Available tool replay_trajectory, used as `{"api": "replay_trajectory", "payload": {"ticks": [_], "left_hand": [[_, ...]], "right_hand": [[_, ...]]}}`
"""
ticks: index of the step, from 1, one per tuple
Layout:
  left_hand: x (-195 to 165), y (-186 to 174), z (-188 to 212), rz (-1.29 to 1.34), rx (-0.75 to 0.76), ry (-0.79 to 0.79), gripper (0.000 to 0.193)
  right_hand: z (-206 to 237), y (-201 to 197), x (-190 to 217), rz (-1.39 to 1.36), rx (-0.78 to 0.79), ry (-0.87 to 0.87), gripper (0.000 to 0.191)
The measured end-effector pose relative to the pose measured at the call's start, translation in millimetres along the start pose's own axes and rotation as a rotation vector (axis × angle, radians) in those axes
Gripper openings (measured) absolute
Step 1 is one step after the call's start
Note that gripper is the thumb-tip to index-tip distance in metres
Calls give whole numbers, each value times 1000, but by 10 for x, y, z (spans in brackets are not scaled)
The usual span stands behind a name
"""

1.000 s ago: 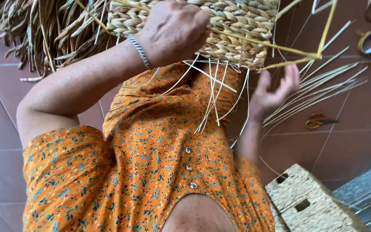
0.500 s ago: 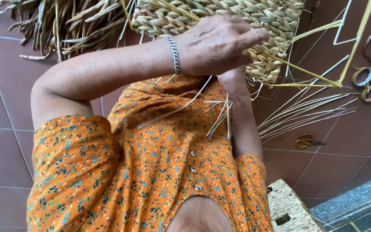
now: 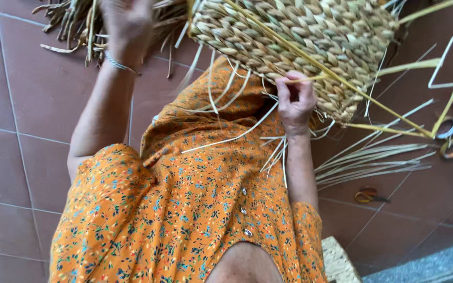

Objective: The person sits on the floor weaving a water hyacinth basket around a bamboo frame, tucking and tightening woven strands along the edges and rotating the basket to work around its sides.

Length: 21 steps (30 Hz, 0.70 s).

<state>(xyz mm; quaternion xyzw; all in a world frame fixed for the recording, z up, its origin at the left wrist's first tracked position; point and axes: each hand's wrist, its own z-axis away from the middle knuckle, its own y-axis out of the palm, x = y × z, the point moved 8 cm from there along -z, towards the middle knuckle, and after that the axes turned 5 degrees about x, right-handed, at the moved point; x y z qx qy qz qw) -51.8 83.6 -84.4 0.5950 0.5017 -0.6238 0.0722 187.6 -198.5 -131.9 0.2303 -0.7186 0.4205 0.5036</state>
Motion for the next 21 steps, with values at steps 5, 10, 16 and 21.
{"api": "replay_trajectory", "payload": {"ticks": [5, 10, 16, 21], "left_hand": [[-115, 306, 47, 206, 210, 85, 19], [-852, 299, -82, -69, 122, 404, 34], [-1384, 347, -273, 211, 36, 327, 33], [-1592, 684, -281, 288, 31, 407, 22]], "right_hand": [[-45, -192, 66, 27, -1, -14, 19], [-128, -663, 201, -48, -18, 73, 19], [-148, -1180, 344, 57, 12, 112, 18], [-81, -1486, 258, 214, 18, 121, 18]]}}
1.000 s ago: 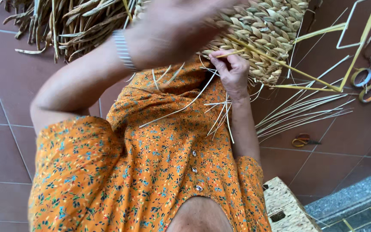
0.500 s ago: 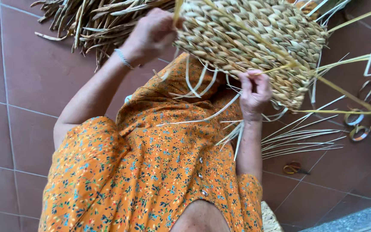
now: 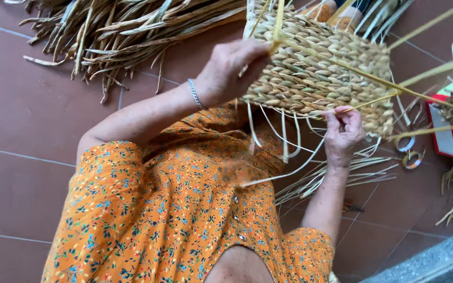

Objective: The person sits on the floor weaving a water hyacinth basket around a bamboo frame, tucking and tightening woven strands along the edges and rotating the basket to work around its sides.

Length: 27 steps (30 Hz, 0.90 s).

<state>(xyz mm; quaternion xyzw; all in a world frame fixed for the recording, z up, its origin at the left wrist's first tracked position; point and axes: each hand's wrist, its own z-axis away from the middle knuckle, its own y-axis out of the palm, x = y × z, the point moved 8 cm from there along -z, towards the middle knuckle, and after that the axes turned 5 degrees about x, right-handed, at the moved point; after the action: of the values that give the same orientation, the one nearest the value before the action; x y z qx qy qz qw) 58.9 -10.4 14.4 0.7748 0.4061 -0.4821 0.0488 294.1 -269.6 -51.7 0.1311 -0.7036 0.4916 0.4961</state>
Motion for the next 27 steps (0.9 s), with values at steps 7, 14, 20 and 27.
{"api": "replay_trajectory", "payload": {"ticks": [7, 14, 20, 27], "left_hand": [[-117, 804, 311, 479, 395, -192, 20], [122, 1227, 381, 981, 689, -359, 20], [143, 1190, 316, 675, 621, -160, 15], [-92, 1034, 306, 610, 472, -117, 19]], "right_hand": [[239, -332, -487, 248, -162, 60, 15], [505, -157, -750, 280, -210, 23, 18], [469, -251, -157, 534, -149, 165, 24], [552, -78, 1748, 474, -319, -229, 10]]}}
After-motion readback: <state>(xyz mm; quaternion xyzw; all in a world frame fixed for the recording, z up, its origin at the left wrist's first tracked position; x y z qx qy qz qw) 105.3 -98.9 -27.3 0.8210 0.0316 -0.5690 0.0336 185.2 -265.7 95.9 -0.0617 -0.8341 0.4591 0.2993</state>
